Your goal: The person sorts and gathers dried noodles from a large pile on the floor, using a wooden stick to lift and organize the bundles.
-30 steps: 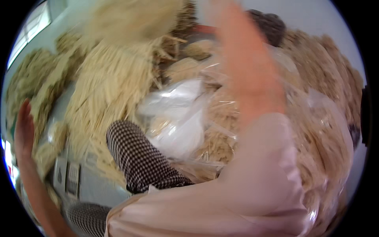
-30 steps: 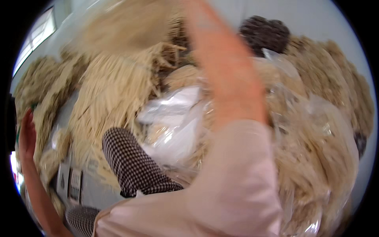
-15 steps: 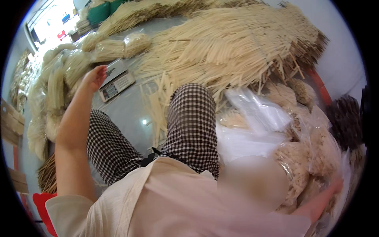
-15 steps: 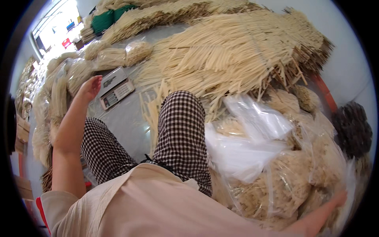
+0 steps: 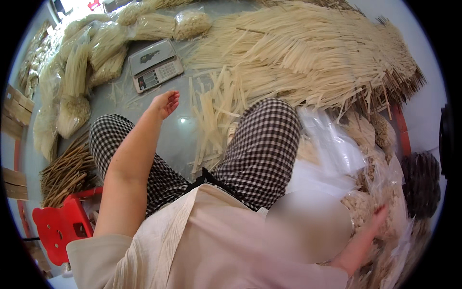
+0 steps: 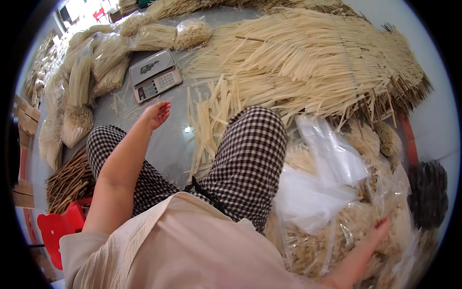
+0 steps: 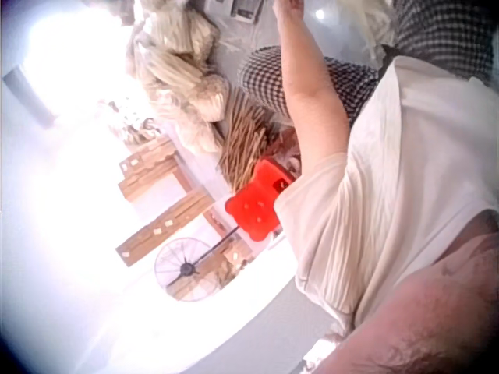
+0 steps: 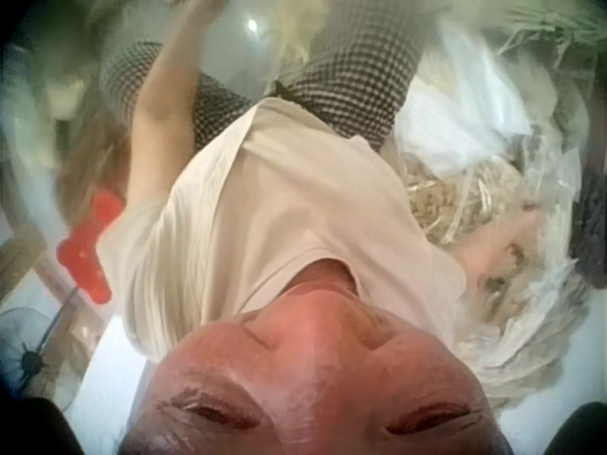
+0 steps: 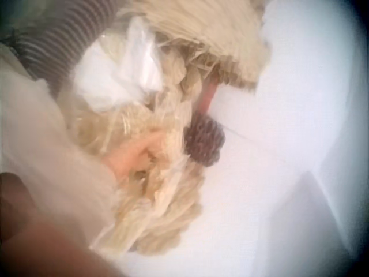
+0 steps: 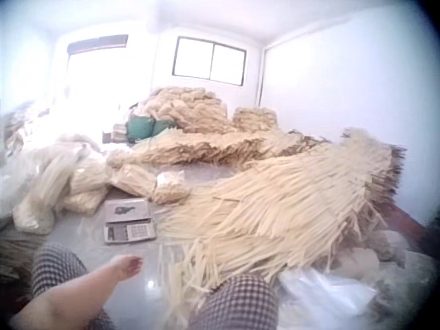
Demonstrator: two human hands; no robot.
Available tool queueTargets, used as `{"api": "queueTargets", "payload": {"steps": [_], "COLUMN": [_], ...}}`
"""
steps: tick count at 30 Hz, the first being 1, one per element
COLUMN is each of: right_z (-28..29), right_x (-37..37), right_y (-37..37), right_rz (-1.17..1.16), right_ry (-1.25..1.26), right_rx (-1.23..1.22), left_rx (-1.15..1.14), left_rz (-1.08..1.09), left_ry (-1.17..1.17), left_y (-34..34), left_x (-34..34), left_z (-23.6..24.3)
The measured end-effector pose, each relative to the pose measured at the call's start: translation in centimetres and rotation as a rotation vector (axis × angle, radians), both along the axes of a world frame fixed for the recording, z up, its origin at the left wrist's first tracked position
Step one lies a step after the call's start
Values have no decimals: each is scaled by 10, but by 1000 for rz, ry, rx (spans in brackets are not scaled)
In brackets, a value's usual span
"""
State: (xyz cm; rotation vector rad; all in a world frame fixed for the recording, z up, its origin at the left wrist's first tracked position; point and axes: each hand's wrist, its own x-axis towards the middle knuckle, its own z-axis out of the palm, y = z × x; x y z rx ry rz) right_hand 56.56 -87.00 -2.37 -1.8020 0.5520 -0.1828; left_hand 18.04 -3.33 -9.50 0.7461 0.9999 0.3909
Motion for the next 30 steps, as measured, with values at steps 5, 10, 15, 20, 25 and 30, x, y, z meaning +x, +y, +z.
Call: {"api": "queueTargets", "payload": {"steps": [5, 10, 15, 20, 25, 30], "right_z": [7, 15, -26, -147, -291, -266], "right_x": [13, 12, 24, 48, -6, -156], "right_y": [188, 433, 624, 748, 779, 787], "right_rz": [318, 1004, 1514, 1487, 1133, 1292], "right_ry": [41, 284, 491, 389, 383, 497], "right_rx": [-104, -211, -663, -998, -737, -636], "left_rx": [-85, -127, -96, 156, 413, 37], "left_rz": [50, -51, -102, -144, -150, -153], "left_ry": [70, 221, 386, 638, 605, 352], "left_y": [-9, -14, 1, 26, 29, 19], "left_x": [-8, -1, 11, 20, 14, 46], "left_z": [-60, -132, -186, -270, -324, -255]}}
